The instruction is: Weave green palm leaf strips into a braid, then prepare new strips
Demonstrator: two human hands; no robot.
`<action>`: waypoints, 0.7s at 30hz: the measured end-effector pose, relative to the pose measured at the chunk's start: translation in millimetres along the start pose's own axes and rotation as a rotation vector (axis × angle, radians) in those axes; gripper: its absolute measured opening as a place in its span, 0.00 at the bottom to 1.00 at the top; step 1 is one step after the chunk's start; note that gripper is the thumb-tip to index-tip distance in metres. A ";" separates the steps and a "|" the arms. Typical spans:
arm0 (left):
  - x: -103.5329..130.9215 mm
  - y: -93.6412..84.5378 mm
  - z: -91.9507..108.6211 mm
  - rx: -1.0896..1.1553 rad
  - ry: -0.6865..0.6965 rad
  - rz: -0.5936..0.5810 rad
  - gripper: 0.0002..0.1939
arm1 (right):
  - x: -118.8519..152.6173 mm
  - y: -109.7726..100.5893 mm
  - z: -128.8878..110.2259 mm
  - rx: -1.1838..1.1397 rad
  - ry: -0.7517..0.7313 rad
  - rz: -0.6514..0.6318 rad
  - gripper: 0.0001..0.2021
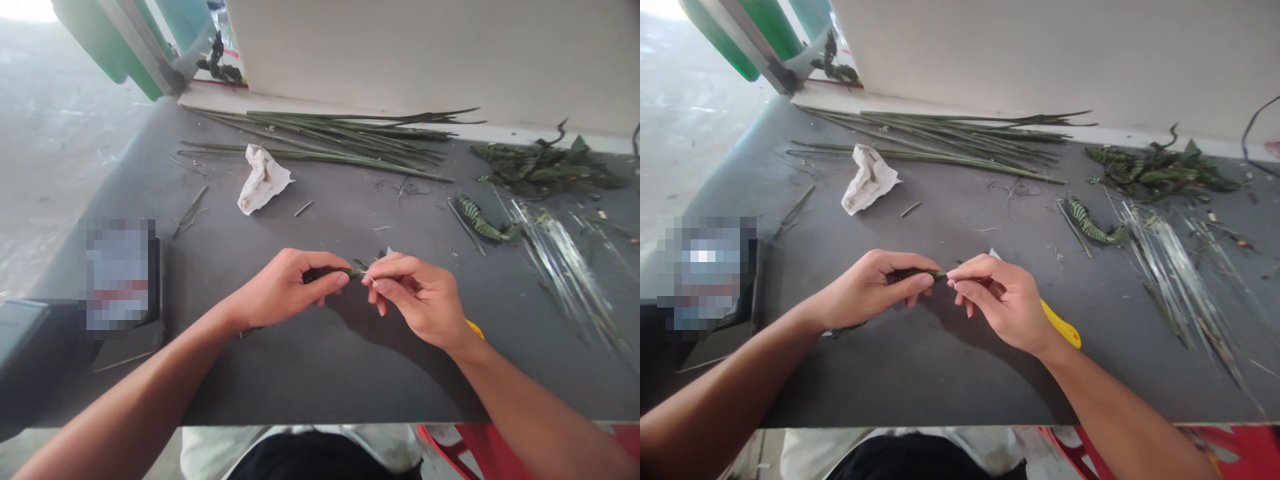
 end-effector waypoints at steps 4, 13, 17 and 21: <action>1.5 -3.5 -1.4 -0.028 0.003 -0.119 0.15 | -1.9 -5.1 -0.1 0.008 -0.050 -0.126 0.12; 0.8 -4.0 -5.6 -0.126 0.076 -0.241 0.15 | -2.7 -7.2 -5.3 0.022 -0.058 -0.437 0.08; -0.2 -5.8 -4.6 -0.200 0.114 -0.241 0.15 | -2.1 -6.5 -4.6 0.042 -0.017 -0.471 0.06; -0.6 -6.4 -5.4 -0.226 0.137 -0.236 0.16 | -4.0 -4.7 -5.8 0.081 -0.039 -0.498 0.04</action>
Point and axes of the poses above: each hand's wrist, its own x-axis away from the middle knuckle, its own y-axis out of the palm, z = x × y, the point moved 2 cm from there along -x, towards the middle knuckle, and after that the axes turned 15 degrees about -y, right-handed, at the moved point
